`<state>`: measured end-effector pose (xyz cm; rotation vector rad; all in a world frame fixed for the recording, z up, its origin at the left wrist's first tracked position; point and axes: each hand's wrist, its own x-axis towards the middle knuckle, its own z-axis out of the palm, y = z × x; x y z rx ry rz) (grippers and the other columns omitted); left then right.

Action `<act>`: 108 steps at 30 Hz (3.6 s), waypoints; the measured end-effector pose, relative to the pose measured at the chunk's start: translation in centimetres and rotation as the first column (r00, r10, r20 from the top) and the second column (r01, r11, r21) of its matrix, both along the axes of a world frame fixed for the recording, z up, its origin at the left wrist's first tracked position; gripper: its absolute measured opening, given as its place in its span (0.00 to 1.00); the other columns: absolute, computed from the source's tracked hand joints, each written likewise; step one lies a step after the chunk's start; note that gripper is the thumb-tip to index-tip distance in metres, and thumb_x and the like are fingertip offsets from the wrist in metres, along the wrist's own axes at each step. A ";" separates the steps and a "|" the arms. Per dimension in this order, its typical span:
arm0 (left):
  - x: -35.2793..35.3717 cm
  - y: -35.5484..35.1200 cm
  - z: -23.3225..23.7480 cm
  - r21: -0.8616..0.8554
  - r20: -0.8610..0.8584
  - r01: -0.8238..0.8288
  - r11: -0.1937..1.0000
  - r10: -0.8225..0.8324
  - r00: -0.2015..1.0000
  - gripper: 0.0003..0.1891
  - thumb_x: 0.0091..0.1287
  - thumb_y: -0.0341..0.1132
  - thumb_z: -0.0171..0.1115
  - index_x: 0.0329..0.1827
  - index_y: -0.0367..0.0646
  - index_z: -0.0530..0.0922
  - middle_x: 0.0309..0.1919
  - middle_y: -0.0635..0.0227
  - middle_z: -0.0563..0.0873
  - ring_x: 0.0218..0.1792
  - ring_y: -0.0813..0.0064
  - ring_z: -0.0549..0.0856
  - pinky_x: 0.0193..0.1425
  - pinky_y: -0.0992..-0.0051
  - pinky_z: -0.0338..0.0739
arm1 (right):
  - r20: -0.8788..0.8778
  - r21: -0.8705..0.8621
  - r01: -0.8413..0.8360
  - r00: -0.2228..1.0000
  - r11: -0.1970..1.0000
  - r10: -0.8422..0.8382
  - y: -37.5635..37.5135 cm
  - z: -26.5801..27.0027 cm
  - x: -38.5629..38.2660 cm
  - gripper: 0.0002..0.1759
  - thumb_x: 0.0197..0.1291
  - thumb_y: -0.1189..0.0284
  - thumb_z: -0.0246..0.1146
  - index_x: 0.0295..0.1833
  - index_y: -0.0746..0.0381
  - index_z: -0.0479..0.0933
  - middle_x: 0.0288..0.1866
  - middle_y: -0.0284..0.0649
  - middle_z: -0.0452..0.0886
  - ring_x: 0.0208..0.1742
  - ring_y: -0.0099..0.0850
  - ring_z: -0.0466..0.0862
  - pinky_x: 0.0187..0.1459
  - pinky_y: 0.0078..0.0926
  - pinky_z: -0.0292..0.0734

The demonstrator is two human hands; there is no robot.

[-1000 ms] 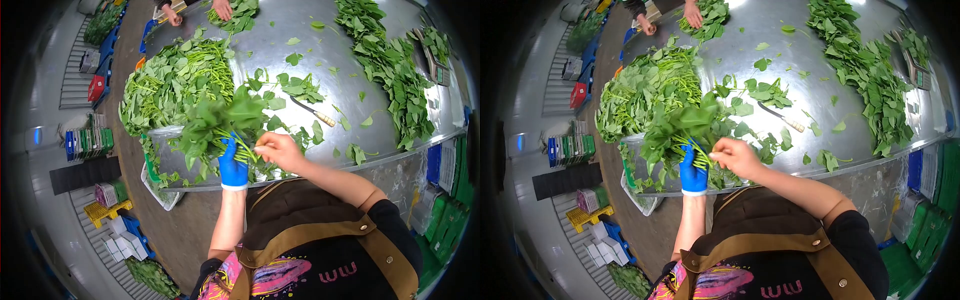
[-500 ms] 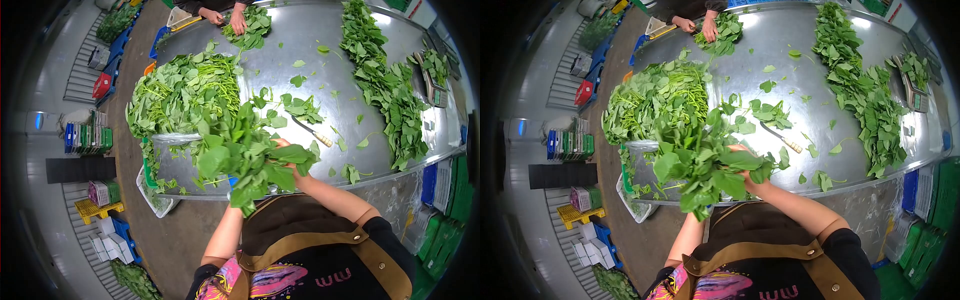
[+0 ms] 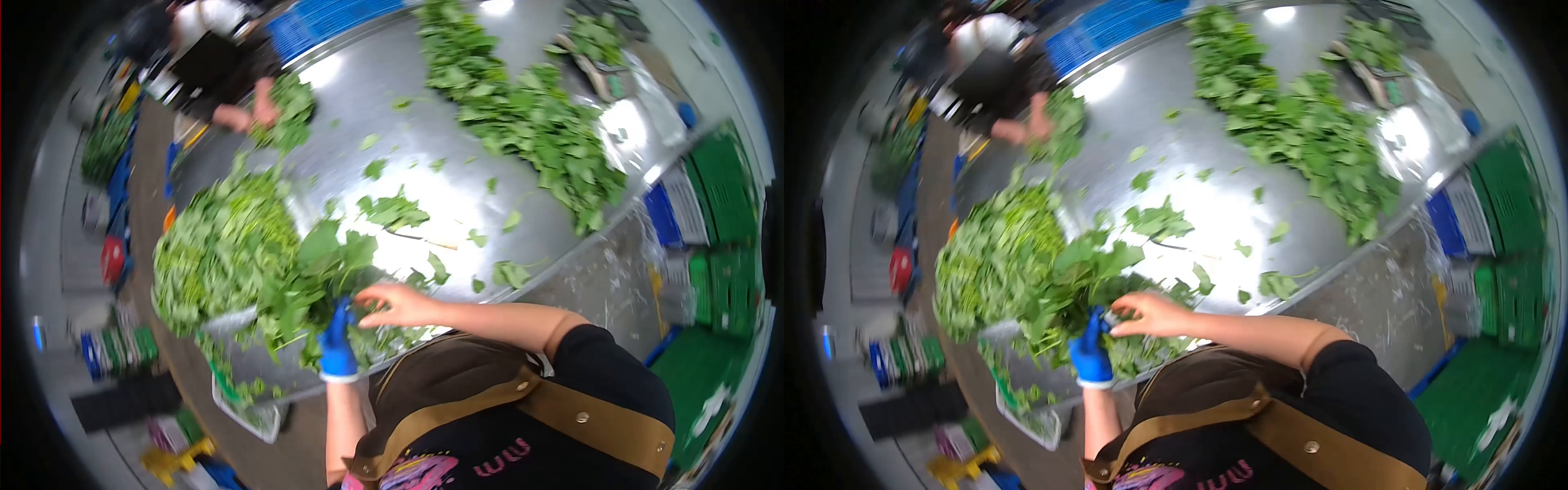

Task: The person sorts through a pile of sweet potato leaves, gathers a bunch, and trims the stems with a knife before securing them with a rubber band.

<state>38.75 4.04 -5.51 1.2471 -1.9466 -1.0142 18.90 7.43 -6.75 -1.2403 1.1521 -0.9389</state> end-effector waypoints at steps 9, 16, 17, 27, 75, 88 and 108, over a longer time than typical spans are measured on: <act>-8.4 0.6 4.3 0.787 -0.316 0.378 0.487 -0.208 0.926 0.08 0.61 0.29 0.66 0.40 0.36 0.81 0.32 0.64 0.85 0.32 0.75 0.81 0.36 0.74 0.75 | 0.733 0.245 -0.197 0.679 0.949 -0.048 2.4 -0.3 -2.9 0.32 0.54 0.60 0.72 0.63 0.59 0.73 0.57 0.35 0.79 0.56 0.28 0.76 0.59 0.27 0.70; -13.9 0.1 -0.7 0.710 -0.307 0.497 0.500 -0.415 0.856 0.10 0.61 0.30 0.67 0.43 0.35 0.81 0.34 0.65 0.86 0.36 0.75 0.84 0.40 0.75 0.78 | 0.210 0.076 0.141 0.966 0.987 -0.154 4.4 -0.3 -10.2 0.19 0.65 0.62 0.60 0.55 0.63 0.77 0.52 0.40 0.81 0.52 0.29 0.78 0.53 0.30 0.72; -14.9 0.1 -0.3 0.744 -0.297 0.484 0.461 -0.421 0.857 0.11 0.62 0.31 0.67 0.44 0.34 0.81 0.35 0.65 0.87 0.36 0.75 0.84 0.42 0.74 0.78 | 0.506 0.124 0.138 0.843 0.983 -0.182 4.2 -0.7 -11.1 0.18 0.67 0.64 0.57 0.56 0.64 0.76 0.53 0.41 0.80 0.54 0.30 0.77 0.56 0.30 0.71; -16.5 -1.4 -5.0 0.605 0.018 0.424 0.674 -0.544 0.839 0.09 0.69 0.28 0.56 0.36 0.32 0.82 0.28 0.63 0.87 0.30 0.79 0.84 0.37 0.76 0.78 | -0.766 -0.201 0.551 0.427 0.810 -0.481 1.9 -0.9 -35.9 0.21 0.58 0.65 0.61 0.56 0.62 0.75 0.55 0.47 0.76 0.60 0.41 0.74 0.62 0.38 0.68; -22.0 -16.5 -12.7 -0.103 0.476 0.231 0.967 -0.156 0.865 0.23 0.57 0.50 0.67 0.47 0.41 0.82 0.47 0.55 0.81 0.51 0.53 0.78 0.56 0.59 0.72 | -0.813 -0.113 -0.181 0.582 0.977 0.014 -1.8 -12.2 -15.5 0.13 0.57 0.65 0.62 0.43 0.61 0.73 0.41 0.39 0.79 0.44 0.40 0.80 0.46 0.38 0.76; -21.6 -12.2 -6.7 0.474 0.178 0.319 0.821 -0.444 0.878 0.17 0.53 0.37 0.67 0.44 0.40 0.78 0.31 0.61 0.84 0.31 0.75 0.81 0.39 0.72 0.77 | -0.765 -0.636 -0.232 0.312 0.736 -0.563 -4.0 -1.8 -19.0 0.15 0.51 0.72 0.58 0.47 0.57 0.76 0.40 0.35 0.77 0.44 0.34 0.78 0.45 0.35 0.74; -14.0 -6.7 -6.3 0.441 0.399 0.441 0.782 -0.611 0.683 0.15 0.60 0.35 0.65 0.50 0.43 0.83 0.43 0.55 0.85 0.41 0.56 0.85 0.47 0.65 0.78 | 0.369 0.324 0.028 0.917 0.946 -0.154 3.5 -0.1 -25.1 0.15 0.71 0.64 0.51 0.39 0.65 0.74 0.20 0.32 0.71 0.23 0.22 0.70 0.34 0.21 0.70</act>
